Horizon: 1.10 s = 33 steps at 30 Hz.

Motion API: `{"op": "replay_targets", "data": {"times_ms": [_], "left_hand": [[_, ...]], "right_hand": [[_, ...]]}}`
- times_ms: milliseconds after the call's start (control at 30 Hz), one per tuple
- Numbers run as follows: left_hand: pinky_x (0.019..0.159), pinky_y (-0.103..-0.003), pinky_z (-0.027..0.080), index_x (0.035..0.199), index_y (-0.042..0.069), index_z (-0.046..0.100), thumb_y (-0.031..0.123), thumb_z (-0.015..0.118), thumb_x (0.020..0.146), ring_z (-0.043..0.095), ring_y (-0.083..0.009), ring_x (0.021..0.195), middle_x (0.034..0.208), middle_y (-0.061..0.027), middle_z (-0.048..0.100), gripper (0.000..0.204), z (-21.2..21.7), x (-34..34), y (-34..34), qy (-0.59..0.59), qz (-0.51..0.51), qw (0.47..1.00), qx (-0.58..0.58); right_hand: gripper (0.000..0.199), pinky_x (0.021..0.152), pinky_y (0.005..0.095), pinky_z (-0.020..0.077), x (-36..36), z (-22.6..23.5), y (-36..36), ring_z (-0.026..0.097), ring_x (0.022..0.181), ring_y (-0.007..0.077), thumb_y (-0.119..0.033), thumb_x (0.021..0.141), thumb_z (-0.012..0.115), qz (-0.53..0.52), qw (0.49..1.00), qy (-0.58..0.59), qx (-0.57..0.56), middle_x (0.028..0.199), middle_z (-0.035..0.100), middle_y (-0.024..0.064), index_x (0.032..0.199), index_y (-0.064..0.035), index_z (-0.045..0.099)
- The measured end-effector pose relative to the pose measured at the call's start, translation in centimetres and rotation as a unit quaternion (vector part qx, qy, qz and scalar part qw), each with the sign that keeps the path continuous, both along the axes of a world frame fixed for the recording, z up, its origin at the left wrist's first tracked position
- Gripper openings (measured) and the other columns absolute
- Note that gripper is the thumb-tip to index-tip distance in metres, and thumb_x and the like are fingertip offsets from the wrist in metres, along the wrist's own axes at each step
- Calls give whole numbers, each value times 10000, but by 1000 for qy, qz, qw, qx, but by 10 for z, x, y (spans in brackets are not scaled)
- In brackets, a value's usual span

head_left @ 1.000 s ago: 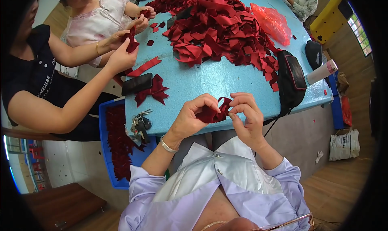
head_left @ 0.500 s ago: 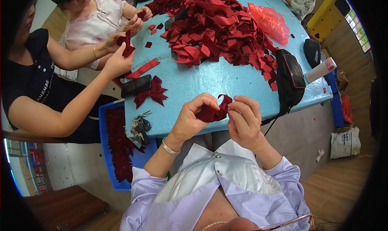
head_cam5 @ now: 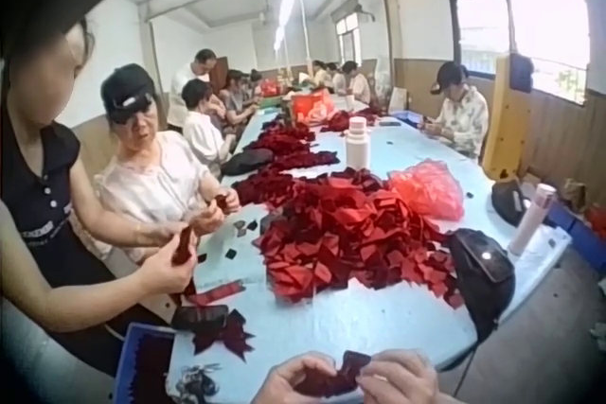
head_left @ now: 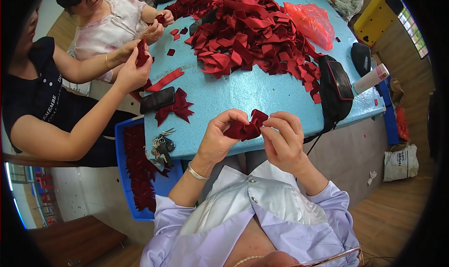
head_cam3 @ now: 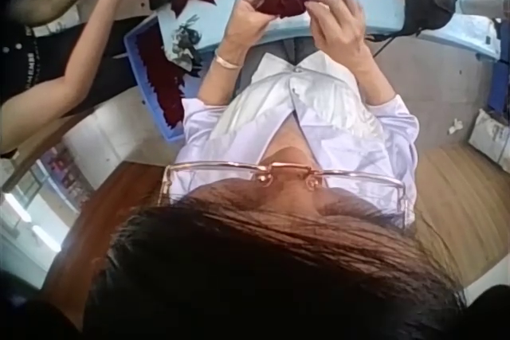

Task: The recorder is assembling small decorative flowers or bows from strips of red fabric.

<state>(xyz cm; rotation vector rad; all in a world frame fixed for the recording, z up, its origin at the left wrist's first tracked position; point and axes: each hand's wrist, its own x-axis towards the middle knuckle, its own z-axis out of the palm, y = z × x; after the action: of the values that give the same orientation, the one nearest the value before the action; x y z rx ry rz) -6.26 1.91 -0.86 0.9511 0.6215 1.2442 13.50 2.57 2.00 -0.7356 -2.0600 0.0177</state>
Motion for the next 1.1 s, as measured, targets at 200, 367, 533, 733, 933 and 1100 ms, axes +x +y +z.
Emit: {"op": "replay_targets", "data": {"times_ms": [200, 367, 533, 733, 933, 1100], "left_hand": [[877, -272, 481, 1006, 28, 607, -211, 623, 676, 557, -141, 999, 1059, -62, 559, 408, -1, 2, -1, -49, -22, 998, -34], [932, -273, 481, 988, 15, 610, -199, 621, 708, 585, -127, 998, 1069, -46, 575, 352, -2, 4, -1, -35, -13, 999, -11], [892, -269, 472, 960, 26, 605, -187, 649, 687, 551, -139, 983, 1038, -61, 555, 349, -2, 4, 0, 21, -35, 998, 41], [898, -269, 468, 940, 19, 599, -164, 665, 708, 552, -136, 969, 1020, -59, 554, 302, 3, 3, 0, 42, -24, 998, 43], [899, -265, 464, 940, 16, 603, -162, 666, 708, 553, -136, 962, 1014, -61, 557, 300, 1, 6, -1, 57, -29, 996, 56], [897, -264, 463, 933, 20, 610, -151, 674, 715, 554, -136, 955, 1011, -60, 560, 284, 4, 1, -1, 37, -22, 998, 51]], "right_hand": [[308, 761, 410, 482, -4, 2, 1, 610, 916, 320, 38, 605, 701, -4, 1000, -26, 8, 958, 631, 119, 905, 15, 636], [283, 679, 381, 456, -4, 5, 5, 617, 884, 290, 8, 634, 711, 19, 999, -29, 10, 932, 630, 114, 904, 25, 630], [296, 741, 413, 493, -5, 1, 4, 614, 892, 325, 50, 598, 697, 31, 999, -25, -11, 954, 632, 126, 882, 15, 620], [279, 681, 394, 477, -3, 5, 10, 608, 866, 315, 27, 601, 701, 78, 995, 9, -60, 924, 611, 131, 863, 32, 607], [314, 715, 418, 508, -6, -1, 4, 604, 844, 334, 92, 577, 674, 67, 996, -9, -53, 904, 610, 142, 875, 33, 597], [306, 692, 406, 503, -4, -1, 6, 597, 829, 331, 102, 578, 677, 66, 994, 55, -69, 897, 607, 142, 866, 33, 596]]}}
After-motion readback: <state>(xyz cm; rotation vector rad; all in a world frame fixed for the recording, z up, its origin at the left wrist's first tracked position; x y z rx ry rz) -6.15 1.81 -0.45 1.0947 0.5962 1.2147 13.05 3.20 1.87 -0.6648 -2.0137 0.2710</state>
